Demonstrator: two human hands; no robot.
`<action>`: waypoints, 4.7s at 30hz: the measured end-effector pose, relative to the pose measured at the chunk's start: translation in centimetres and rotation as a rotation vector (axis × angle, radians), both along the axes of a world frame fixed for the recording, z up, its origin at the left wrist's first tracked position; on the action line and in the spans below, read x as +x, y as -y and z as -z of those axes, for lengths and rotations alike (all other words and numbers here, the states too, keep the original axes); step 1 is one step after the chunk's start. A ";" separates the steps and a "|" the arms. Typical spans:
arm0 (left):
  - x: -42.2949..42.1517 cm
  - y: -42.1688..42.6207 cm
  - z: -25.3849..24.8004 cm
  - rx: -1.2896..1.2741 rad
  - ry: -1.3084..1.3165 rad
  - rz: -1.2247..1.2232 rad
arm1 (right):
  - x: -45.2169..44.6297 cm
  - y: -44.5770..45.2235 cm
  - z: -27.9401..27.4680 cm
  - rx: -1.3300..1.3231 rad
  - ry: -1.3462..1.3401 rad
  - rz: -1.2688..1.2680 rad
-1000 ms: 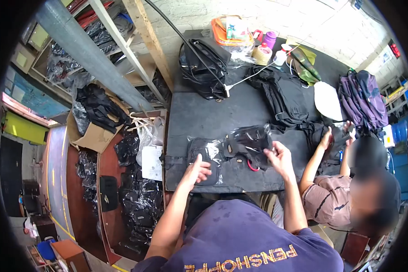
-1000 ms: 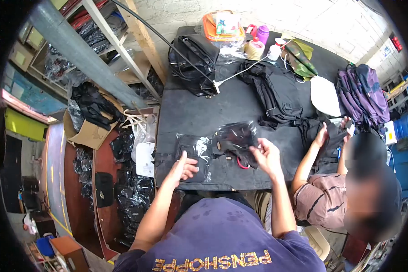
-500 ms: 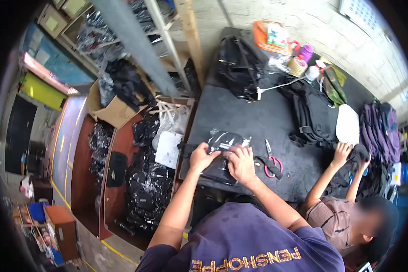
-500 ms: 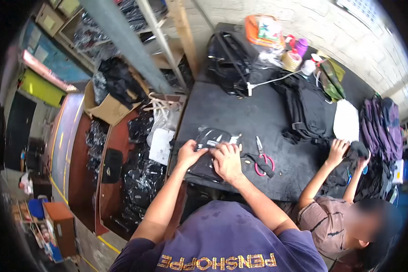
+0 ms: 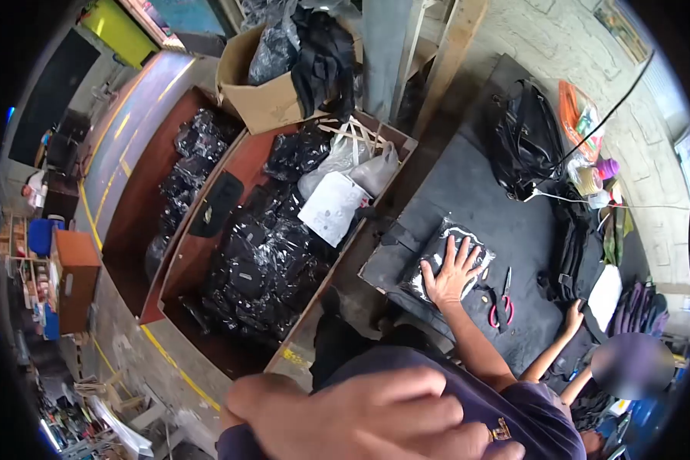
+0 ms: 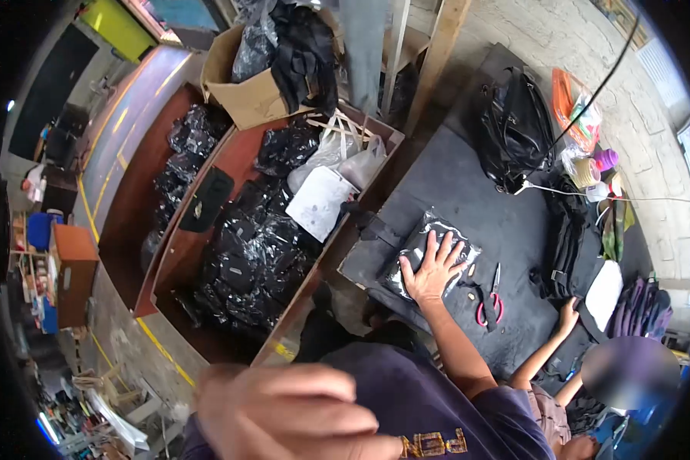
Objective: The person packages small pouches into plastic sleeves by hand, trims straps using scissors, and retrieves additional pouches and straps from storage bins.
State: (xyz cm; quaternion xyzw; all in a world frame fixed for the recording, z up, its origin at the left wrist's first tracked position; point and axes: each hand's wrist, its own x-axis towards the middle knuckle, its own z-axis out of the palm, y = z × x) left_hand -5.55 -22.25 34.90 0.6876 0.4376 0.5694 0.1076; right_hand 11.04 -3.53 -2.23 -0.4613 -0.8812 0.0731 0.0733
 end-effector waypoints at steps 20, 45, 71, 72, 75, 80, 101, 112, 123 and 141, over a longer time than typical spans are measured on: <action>-23.7 32.1 32.2 -0.732 1.249 -1.168 | -19.4 8.3 3.8 0.026 0.005 -0.559; -41.8 26.1 76.6 -1.511 -1.281 -0.176 | -23.1 8.2 4.1 -0.131 0.220 -0.531; -23.9 19.5 32.1 -0.763 0.762 -0.820 | -17.2 8.5 3.7 -0.833 -0.728 -0.198; -22.4 18.8 30.6 -0.679 0.814 -0.825 | -16.9 9.5 1.7 -1.004 -0.874 -0.125; -18.2 16.8 27.1 -0.665 0.775 -0.741 | -12.2 10.8 -4.0 -1.262 -1.007 -0.021; -13.5 13.7 24.6 -0.643 0.679 -0.696 | -4.0 9.6 -6.4 -1.301 -0.834 -0.158; -1.9 -0.4 24.2 -0.392 1.188 -0.651 | 10.7 -3.5 -8.5 -1.142 -1.623 0.420; -3.8 -3.4 22.1 -0.498 1.292 -0.542 | 9.5 -0.9 -0.7 -0.396 -0.883 0.743; -2.4 -7.5 20.8 -0.558 1.428 -0.347 | 4.3 5.2 -10.5 -0.011 -0.873 0.073; -9.7 -9.9 23.8 -0.354 1.053 -0.245 | 4.2 7.1 -7.4 0.069 -0.388 -0.097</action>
